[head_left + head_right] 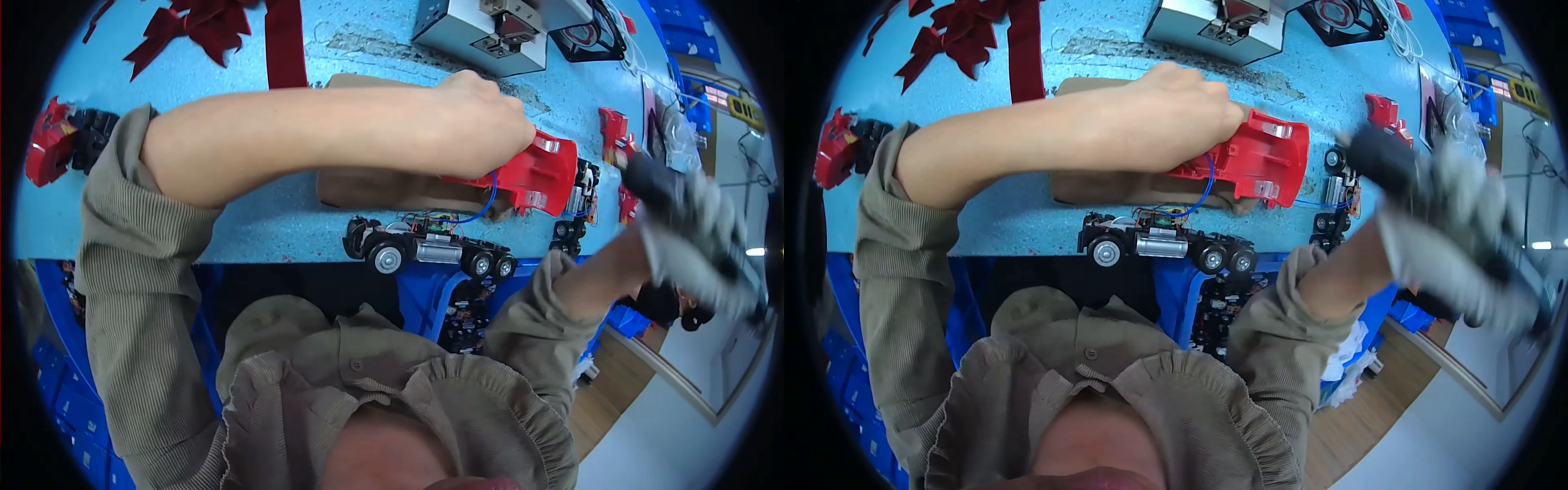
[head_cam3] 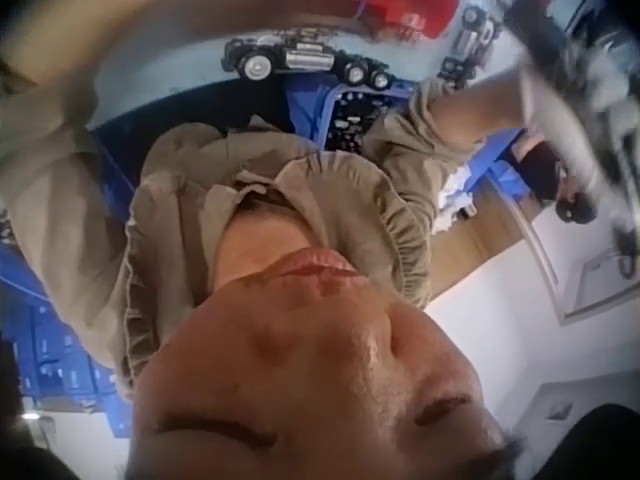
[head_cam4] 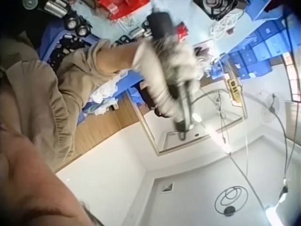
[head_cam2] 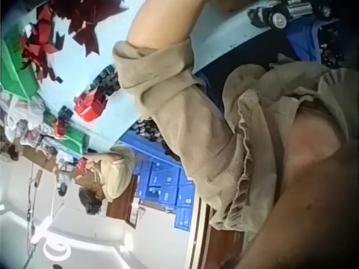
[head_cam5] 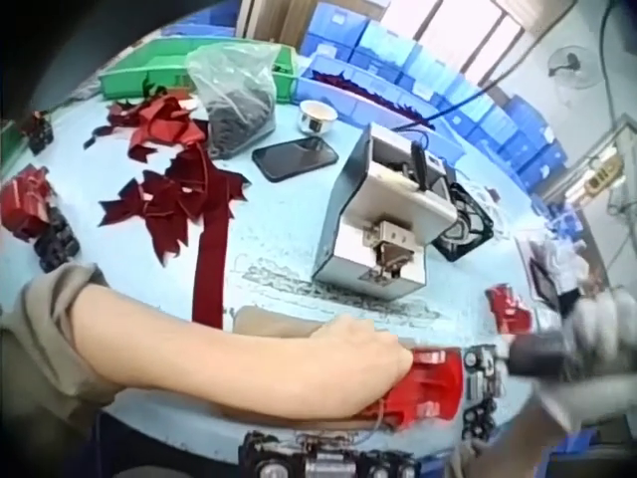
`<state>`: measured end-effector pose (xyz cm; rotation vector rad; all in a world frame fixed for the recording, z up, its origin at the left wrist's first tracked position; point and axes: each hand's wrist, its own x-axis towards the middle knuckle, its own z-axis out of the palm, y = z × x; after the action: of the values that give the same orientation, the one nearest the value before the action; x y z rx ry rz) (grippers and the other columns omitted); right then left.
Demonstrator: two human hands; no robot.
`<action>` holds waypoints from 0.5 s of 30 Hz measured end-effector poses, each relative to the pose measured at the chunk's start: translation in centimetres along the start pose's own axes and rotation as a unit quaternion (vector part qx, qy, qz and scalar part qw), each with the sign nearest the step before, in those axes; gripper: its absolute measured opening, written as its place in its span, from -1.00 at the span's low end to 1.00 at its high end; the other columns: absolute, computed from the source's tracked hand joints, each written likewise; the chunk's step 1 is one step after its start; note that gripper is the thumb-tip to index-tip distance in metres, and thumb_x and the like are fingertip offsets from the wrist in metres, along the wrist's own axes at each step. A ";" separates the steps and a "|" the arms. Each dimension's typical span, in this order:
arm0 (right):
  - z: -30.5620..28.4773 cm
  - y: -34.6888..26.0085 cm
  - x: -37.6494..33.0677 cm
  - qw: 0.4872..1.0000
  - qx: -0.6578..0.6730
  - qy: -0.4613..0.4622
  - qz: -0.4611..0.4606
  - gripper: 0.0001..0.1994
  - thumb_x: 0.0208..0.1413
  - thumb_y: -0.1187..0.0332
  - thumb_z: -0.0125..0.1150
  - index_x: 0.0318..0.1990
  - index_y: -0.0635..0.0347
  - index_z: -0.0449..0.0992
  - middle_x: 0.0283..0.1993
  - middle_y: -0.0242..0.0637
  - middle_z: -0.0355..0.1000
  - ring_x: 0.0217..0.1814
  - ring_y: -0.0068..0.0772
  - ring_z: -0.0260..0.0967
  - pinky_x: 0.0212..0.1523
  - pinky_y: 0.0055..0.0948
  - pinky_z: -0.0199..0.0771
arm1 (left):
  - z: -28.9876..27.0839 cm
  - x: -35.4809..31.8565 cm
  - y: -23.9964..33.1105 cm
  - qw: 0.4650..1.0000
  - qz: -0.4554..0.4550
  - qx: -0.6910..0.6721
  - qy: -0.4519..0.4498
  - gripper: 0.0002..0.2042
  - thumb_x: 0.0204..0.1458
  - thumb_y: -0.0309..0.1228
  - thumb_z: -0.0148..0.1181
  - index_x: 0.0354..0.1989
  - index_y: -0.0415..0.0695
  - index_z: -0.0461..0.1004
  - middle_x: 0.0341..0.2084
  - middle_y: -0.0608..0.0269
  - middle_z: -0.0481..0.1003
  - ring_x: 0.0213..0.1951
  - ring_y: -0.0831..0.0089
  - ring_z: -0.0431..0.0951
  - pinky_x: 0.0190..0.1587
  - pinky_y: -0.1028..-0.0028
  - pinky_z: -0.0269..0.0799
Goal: Assembling plastic toy trucks using an electric screwdriver and tying decorative red ribbons.
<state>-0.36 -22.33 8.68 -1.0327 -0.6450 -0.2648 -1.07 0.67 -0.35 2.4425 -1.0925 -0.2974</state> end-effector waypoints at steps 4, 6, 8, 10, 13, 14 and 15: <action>3.9 0.1 -3.7 0.999 -0.029 -0.029 -0.013 -0.35 -0.25 -0.46 -0.02 -0.44 0.01 0.32 -0.64 -0.49 0.18 -0.68 -0.60 0.18 -0.61 -0.55 0.22 | 0.0 0.5 -0.1 0.999 0.032 0.008 -0.005 -0.82 -0.15 -0.43 0.16 -0.36 -0.21 0.49 -0.40 -0.01 0.51 -0.30 0.11 0.56 -0.30 0.28 0.49; 5.3 1.5 -5.1 0.998 -0.050 -0.037 -0.017 -0.35 -0.24 -0.46 -0.03 -0.43 0.02 0.33 -0.64 -0.51 0.18 -0.69 -0.61 0.18 -0.62 -0.56 0.22 | 0.7 0.3 -0.2 0.997 0.054 0.005 0.060 -0.89 -0.16 -0.48 0.16 -0.47 -0.26 0.46 -0.53 -0.02 0.50 -0.39 0.12 0.57 -0.36 0.30 0.48; 5.6 3.4 -5.7 0.994 -0.085 -0.062 0.008 -0.31 -0.23 -0.48 -0.06 -0.40 0.04 0.35 -0.62 -0.51 0.19 -0.68 -0.62 0.19 -0.64 -0.56 0.22 | 0.9 0.6 -0.1 0.996 0.061 0.003 0.059 -0.89 -0.15 -0.47 0.16 -0.47 -0.26 0.46 -0.53 -0.01 0.50 -0.39 0.13 0.57 -0.36 0.30 0.48; 5.2 4.7 -6.1 0.993 -0.090 -0.077 0.023 -0.30 -0.22 -0.49 -0.07 -0.38 0.06 0.36 -0.62 -0.52 0.19 -0.68 -0.62 0.19 -0.65 -0.57 0.22 | 1.0 0.3 -0.3 0.997 0.053 0.004 0.060 -0.89 -0.14 -0.47 0.15 -0.47 -0.26 0.45 -0.53 -0.01 0.50 -0.40 0.13 0.57 -0.37 0.31 0.49; 4.3 5.3 -6.5 0.996 -0.031 -0.083 -0.001 -0.22 -0.24 -0.46 0.02 -0.23 0.18 0.26 -0.59 -0.36 0.24 -0.65 -0.39 0.28 -0.62 -0.36 0.36 | 1.1 0.2 -0.3 0.996 0.055 0.003 0.073 -0.89 -0.14 -0.47 0.15 -0.47 -0.26 0.46 -0.54 0.00 0.50 -0.40 0.15 0.57 -0.37 0.31 0.49; 4.2 5.4 -6.5 0.996 -0.030 -0.083 0.001 -0.22 -0.24 -0.46 0.02 -0.23 0.18 0.26 -0.59 -0.36 0.24 -0.65 -0.39 0.28 -0.62 -0.36 0.36 | 1.1 0.2 -0.3 0.995 0.057 0.002 0.081 -0.89 -0.13 -0.47 0.15 -0.47 -0.26 0.46 -0.54 0.00 0.50 -0.40 0.15 0.57 -0.37 0.31 0.49; 4.2 5.5 -6.4 0.996 -0.032 -0.088 0.002 -0.23 -0.24 -0.45 0.02 -0.23 0.18 0.26 -0.59 -0.36 0.24 -0.66 -0.38 0.28 -0.62 -0.36 0.36 | 1.0 0.2 -0.3 0.995 0.055 0.001 0.081 -0.89 -0.13 -0.47 0.15 -0.47 -0.26 0.46 -0.54 0.00 0.50 -0.40 0.15 0.57 -0.37 0.31 0.49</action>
<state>-4.29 -16.56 2.35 -1.1279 -0.7972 -0.1923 -1.09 0.33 -1.41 2.3508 -1.1511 -0.0614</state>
